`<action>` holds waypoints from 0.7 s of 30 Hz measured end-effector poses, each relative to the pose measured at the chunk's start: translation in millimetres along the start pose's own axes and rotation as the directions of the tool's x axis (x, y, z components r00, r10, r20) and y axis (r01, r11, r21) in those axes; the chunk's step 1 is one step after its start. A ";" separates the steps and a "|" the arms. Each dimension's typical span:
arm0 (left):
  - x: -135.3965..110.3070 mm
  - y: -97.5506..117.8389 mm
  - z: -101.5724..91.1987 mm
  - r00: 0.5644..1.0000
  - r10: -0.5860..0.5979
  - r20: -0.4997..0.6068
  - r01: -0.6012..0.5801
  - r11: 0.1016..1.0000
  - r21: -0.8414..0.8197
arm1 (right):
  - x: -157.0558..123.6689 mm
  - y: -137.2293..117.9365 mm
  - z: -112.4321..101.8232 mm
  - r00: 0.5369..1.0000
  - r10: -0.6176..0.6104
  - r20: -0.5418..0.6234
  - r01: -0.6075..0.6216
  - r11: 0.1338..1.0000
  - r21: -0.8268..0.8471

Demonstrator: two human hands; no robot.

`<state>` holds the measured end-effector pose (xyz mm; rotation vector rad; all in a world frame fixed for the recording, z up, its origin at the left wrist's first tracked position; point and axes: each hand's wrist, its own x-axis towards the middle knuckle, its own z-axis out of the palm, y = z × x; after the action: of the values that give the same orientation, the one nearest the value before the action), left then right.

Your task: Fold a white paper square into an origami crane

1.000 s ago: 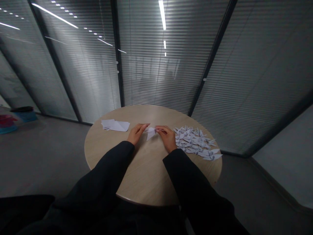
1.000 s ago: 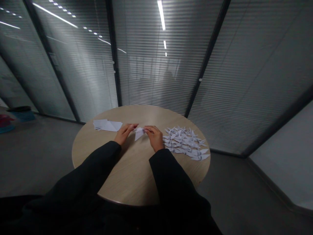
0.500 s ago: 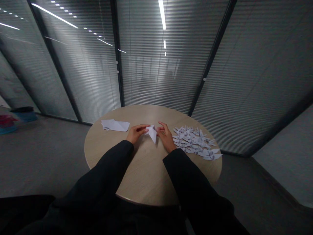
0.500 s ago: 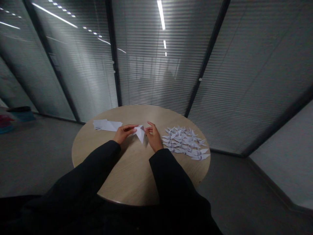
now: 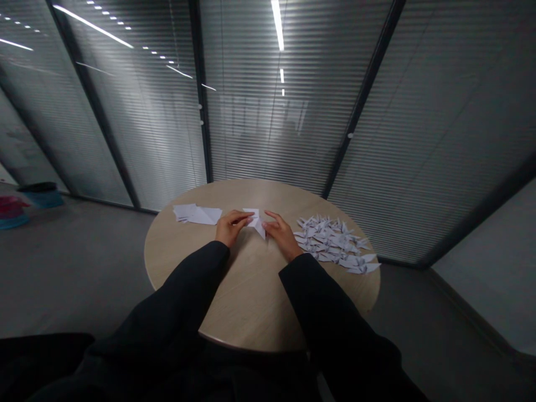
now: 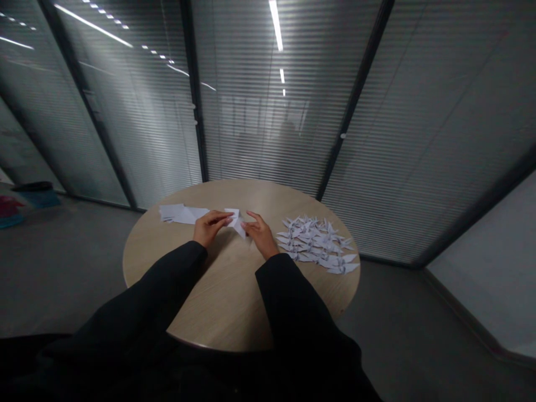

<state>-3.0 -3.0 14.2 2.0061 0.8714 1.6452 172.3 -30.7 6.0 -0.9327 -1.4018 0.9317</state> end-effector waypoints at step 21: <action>0.7 -1.8 -1.9 0.991 0.131 0.023 -0.133 0.983 0.130 | -4.6 -9.2 -0.8 0.919 -0.364 -0.153 0.290 0.885 -0.365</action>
<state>-5.1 -1.4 14.0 2.2053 0.8795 1.6803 173.1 -38.3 12.8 -0.9732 -1.4946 0.3253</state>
